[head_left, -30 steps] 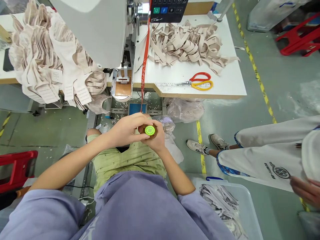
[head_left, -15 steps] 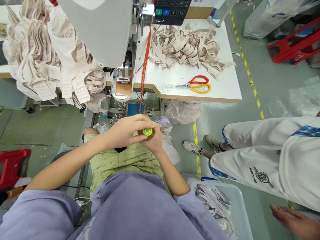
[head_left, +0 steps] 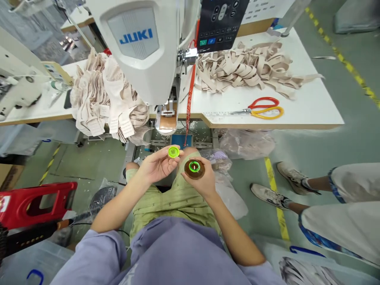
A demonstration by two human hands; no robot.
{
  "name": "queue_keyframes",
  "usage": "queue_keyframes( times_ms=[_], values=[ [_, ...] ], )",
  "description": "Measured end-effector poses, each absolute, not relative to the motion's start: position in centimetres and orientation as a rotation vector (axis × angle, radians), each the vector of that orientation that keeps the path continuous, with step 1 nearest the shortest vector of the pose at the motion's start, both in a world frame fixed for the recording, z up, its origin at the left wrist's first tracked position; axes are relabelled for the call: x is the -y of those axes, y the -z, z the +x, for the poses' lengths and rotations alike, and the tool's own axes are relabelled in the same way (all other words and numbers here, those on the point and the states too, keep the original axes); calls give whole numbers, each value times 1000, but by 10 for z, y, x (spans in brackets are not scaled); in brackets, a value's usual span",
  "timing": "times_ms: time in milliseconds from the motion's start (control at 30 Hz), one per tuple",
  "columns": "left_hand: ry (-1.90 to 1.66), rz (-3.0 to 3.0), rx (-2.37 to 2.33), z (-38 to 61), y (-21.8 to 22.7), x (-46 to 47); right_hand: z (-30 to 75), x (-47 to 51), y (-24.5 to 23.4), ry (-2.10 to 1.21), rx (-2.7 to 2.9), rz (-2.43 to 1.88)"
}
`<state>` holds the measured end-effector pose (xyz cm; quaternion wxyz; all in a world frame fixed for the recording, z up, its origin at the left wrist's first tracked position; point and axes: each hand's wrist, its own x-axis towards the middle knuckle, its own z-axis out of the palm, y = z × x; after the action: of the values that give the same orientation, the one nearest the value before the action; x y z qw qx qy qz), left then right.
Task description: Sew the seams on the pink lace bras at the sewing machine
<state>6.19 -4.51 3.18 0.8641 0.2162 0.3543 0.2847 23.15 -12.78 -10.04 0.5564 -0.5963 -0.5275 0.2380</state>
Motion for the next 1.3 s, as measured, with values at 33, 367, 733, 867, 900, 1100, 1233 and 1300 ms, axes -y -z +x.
queue_keyframes(
  times_ms=[33, 367, 733, 867, 900, 1100, 1233, 1300],
  values=[
    [-609, 434, -746, 60, -32, 47, 231, 128, 100, -567, 1242, -1409],
    [-623, 452, -616, 54, -34, 55, 228, 134, 103, -614, 1241, -1402],
    [-714, 618, -672, 53, -34, 65, 228, 137, 101, -617, 1262, -1431],
    [-712, 616, -677, 51, -34, 64, 227, 137, 102, -622, 1254, -1422],
    [-714, 611, -671, 51, -34, 64, 227, 136, 103, -621, 1255, -1421],
    [-717, 581, -656, 51, -30, 63, 229, 135, 97, -608, 1239, -1427],
    [-705, 574, -666, 51, -28, 60, 249, 123, 72, -580, 1231, -1422],
    [-705, 554, -645, 52, -28, 59, 266, 112, 53, -525, 1238, -1429]
  ],
)
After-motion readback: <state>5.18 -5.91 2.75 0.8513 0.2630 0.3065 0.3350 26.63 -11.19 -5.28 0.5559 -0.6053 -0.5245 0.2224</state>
